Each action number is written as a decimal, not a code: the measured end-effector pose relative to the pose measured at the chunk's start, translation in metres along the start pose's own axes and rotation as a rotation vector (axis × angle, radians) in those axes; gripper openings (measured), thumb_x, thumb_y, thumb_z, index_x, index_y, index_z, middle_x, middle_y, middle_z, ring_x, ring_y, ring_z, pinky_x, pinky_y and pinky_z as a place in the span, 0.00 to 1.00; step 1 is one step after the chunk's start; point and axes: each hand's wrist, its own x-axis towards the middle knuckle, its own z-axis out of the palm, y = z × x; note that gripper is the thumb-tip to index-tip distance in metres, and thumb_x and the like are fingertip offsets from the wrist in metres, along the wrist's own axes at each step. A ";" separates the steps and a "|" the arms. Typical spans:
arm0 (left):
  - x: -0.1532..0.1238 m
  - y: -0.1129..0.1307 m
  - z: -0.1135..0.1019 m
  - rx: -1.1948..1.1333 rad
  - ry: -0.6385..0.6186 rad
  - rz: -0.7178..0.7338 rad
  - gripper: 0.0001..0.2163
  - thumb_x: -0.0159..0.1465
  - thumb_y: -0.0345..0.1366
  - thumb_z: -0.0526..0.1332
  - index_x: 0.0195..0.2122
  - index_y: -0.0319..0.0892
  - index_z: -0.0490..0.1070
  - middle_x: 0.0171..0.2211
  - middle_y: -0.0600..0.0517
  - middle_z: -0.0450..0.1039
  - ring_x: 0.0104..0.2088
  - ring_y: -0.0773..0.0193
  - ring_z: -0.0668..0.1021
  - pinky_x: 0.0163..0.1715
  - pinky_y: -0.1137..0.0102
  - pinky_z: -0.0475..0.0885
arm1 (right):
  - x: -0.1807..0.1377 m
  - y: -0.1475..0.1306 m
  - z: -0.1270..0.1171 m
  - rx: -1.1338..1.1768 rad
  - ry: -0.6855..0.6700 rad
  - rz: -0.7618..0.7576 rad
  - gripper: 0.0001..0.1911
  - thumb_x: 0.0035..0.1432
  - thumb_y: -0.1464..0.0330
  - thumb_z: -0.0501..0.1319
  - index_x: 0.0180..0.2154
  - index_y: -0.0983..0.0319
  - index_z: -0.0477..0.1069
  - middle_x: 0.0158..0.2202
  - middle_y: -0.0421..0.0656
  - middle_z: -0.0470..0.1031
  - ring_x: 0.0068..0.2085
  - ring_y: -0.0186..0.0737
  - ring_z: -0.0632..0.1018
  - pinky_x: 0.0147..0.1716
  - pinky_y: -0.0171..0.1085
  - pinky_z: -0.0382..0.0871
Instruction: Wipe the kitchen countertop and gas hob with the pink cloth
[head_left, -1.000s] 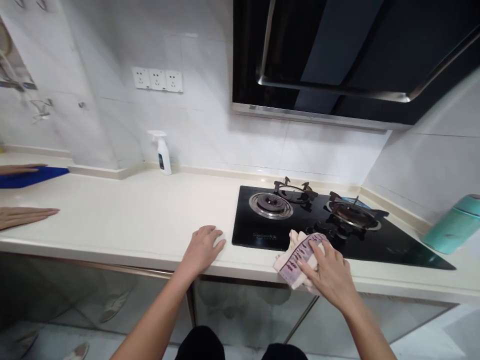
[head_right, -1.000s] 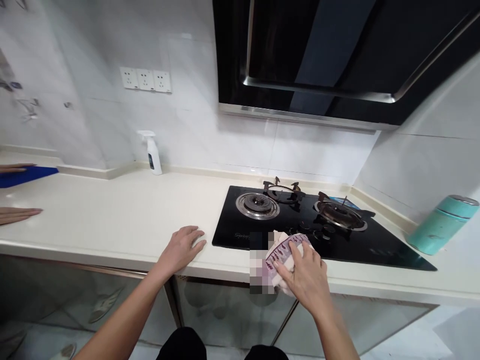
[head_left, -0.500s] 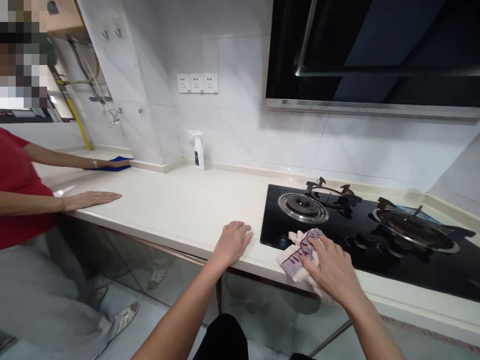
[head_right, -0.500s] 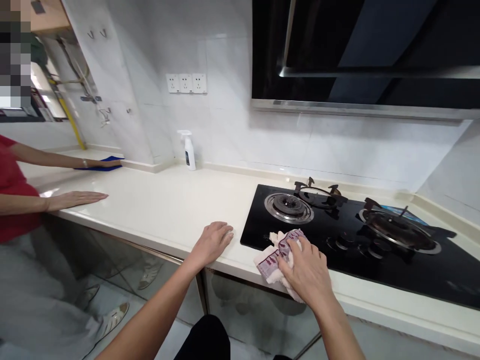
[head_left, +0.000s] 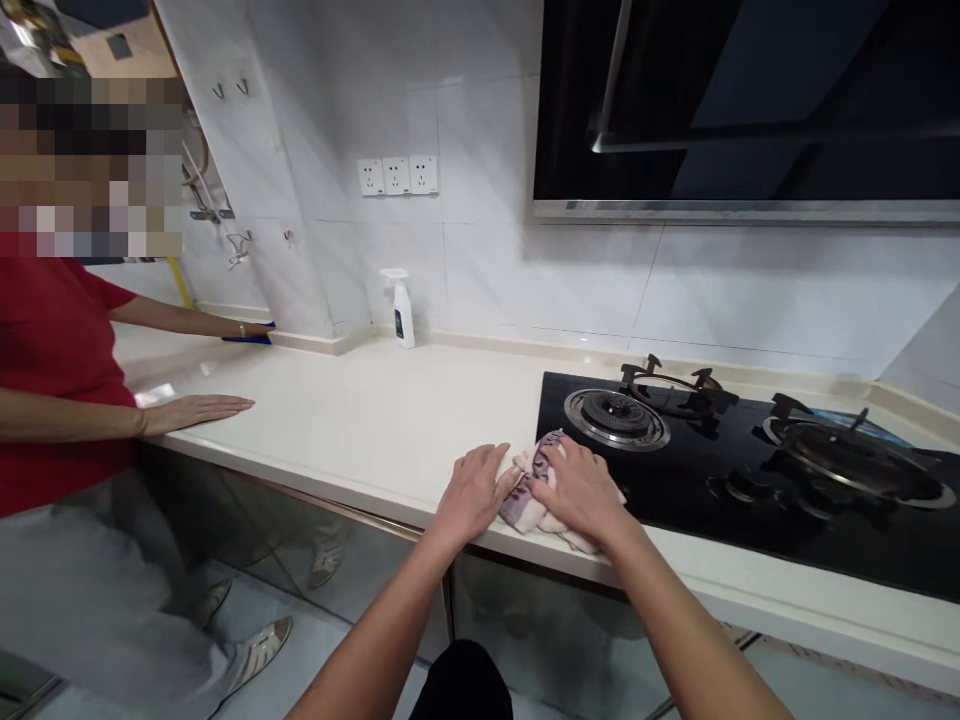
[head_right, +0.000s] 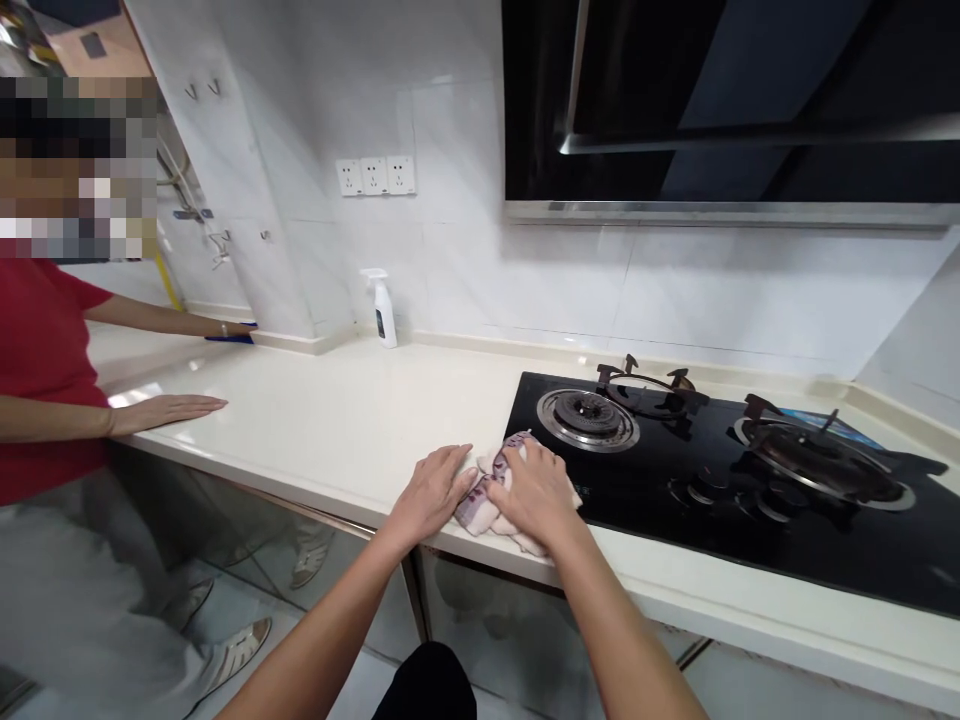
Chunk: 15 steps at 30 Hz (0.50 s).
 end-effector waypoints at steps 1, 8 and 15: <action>0.000 0.000 0.000 -0.018 0.005 -0.010 0.25 0.78 0.50 0.47 0.70 0.44 0.62 0.66 0.41 0.69 0.67 0.50 0.69 0.66 0.51 0.65 | 0.007 -0.009 0.001 0.017 -0.001 -0.025 0.28 0.69 0.52 0.55 0.63 0.59 0.70 0.69 0.57 0.64 0.63 0.61 0.70 0.60 0.55 0.62; 0.005 -0.008 -0.001 -0.156 0.061 -0.072 0.22 0.77 0.50 0.47 0.68 0.52 0.65 0.65 0.48 0.71 0.65 0.56 0.72 0.65 0.55 0.67 | 0.022 -0.047 0.012 0.092 0.061 -0.201 0.25 0.74 0.60 0.48 0.64 0.63 0.67 0.66 0.55 0.69 0.65 0.57 0.69 0.64 0.54 0.58; 0.009 -0.015 0.002 -0.200 0.064 -0.031 0.23 0.76 0.50 0.50 0.68 0.51 0.66 0.64 0.47 0.72 0.64 0.55 0.72 0.67 0.55 0.65 | 0.018 -0.038 0.021 0.193 0.136 -0.186 0.26 0.71 0.59 0.51 0.64 0.63 0.66 0.66 0.53 0.70 0.66 0.53 0.68 0.67 0.51 0.55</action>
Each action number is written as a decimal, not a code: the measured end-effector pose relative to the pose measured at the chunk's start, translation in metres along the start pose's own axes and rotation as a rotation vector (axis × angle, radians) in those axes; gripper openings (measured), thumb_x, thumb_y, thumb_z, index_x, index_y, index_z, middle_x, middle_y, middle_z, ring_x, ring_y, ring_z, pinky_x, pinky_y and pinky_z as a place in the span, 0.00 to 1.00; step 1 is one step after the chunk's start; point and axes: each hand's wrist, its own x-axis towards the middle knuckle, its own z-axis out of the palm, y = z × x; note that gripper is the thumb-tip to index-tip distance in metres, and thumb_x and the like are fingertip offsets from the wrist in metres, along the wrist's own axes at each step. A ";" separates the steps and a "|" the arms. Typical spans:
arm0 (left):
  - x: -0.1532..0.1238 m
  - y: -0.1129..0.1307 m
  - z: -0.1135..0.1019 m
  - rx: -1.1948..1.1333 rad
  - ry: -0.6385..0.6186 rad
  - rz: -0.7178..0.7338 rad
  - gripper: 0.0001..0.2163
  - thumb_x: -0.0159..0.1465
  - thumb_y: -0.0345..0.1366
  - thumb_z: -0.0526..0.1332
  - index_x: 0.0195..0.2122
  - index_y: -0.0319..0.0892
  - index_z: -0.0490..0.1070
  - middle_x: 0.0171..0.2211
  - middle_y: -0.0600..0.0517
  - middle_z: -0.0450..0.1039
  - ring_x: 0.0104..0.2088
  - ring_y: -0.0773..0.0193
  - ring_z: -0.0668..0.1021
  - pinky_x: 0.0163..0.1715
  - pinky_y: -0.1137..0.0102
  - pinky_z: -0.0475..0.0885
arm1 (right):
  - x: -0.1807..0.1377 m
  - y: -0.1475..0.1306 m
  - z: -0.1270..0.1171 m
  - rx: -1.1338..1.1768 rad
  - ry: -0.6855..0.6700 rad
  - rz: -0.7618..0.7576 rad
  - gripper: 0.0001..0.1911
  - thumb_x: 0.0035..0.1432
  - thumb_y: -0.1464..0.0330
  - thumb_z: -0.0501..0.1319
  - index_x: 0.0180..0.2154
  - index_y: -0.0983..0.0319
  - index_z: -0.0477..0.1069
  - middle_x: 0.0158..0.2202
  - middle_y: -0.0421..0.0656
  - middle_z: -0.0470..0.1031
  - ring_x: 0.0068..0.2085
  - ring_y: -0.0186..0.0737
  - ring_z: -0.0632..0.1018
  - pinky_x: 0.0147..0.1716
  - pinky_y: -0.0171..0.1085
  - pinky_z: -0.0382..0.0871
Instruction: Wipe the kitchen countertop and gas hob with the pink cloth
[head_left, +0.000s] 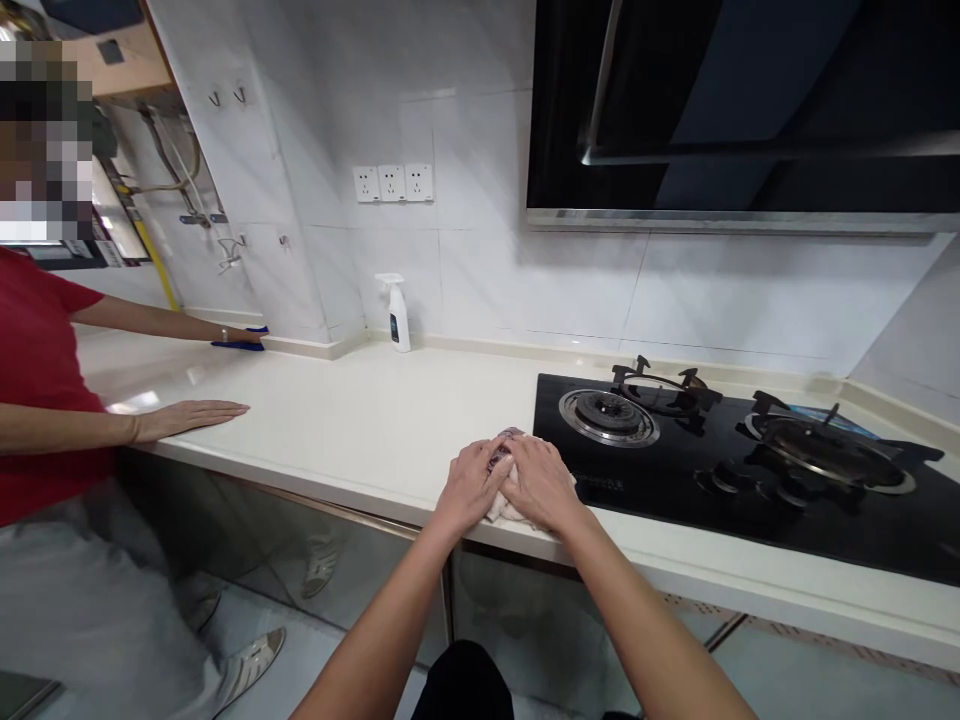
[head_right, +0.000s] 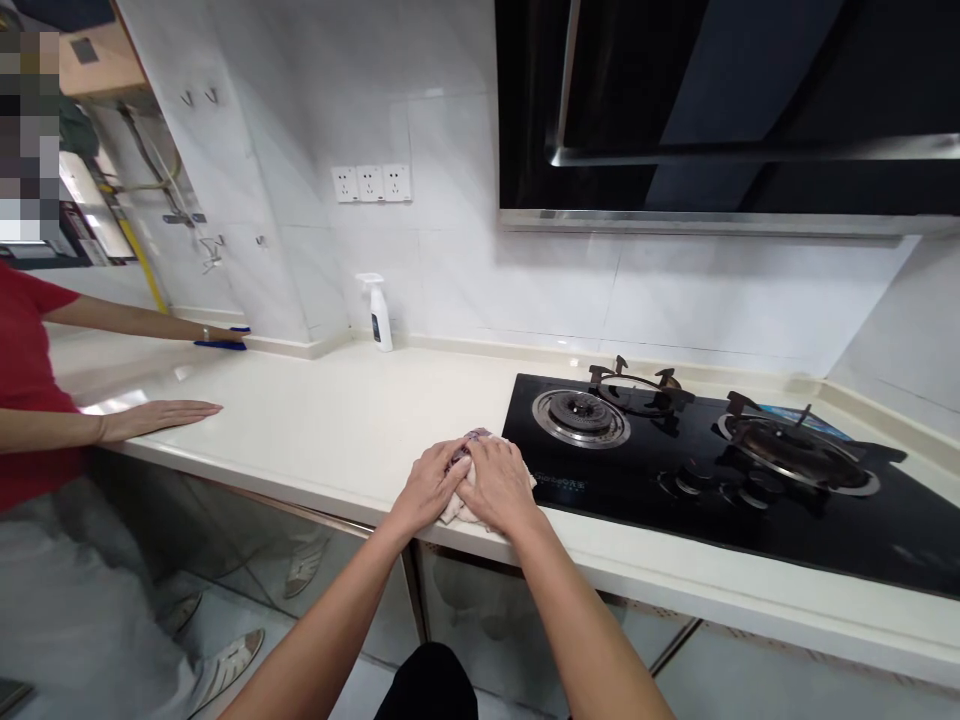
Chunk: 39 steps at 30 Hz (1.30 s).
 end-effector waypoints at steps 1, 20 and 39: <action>0.000 0.000 0.000 0.003 -0.003 0.000 0.23 0.76 0.50 0.50 0.68 0.51 0.66 0.64 0.47 0.72 0.64 0.55 0.72 0.67 0.55 0.65 | -0.001 0.001 0.001 0.004 0.015 0.003 0.26 0.71 0.59 0.51 0.65 0.63 0.66 0.66 0.53 0.70 0.67 0.53 0.67 0.68 0.51 0.54; 0.000 0.008 -0.008 0.082 -0.146 0.005 0.31 0.68 0.58 0.61 0.69 0.54 0.66 0.75 0.43 0.55 0.74 0.43 0.59 0.69 0.42 0.58 | -0.106 0.114 -0.027 -0.195 -0.106 0.308 0.34 0.73 0.50 0.43 0.69 0.57 0.65 0.74 0.48 0.60 0.76 0.51 0.56 0.73 0.60 0.47; -0.005 0.017 -0.012 0.033 -0.168 -0.016 0.32 0.64 0.58 0.66 0.67 0.54 0.68 0.70 0.48 0.67 0.70 0.48 0.67 0.69 0.52 0.60 | -0.115 0.124 -0.015 -0.144 -0.046 0.286 0.33 0.71 0.50 0.48 0.68 0.58 0.67 0.74 0.47 0.61 0.75 0.51 0.58 0.73 0.59 0.50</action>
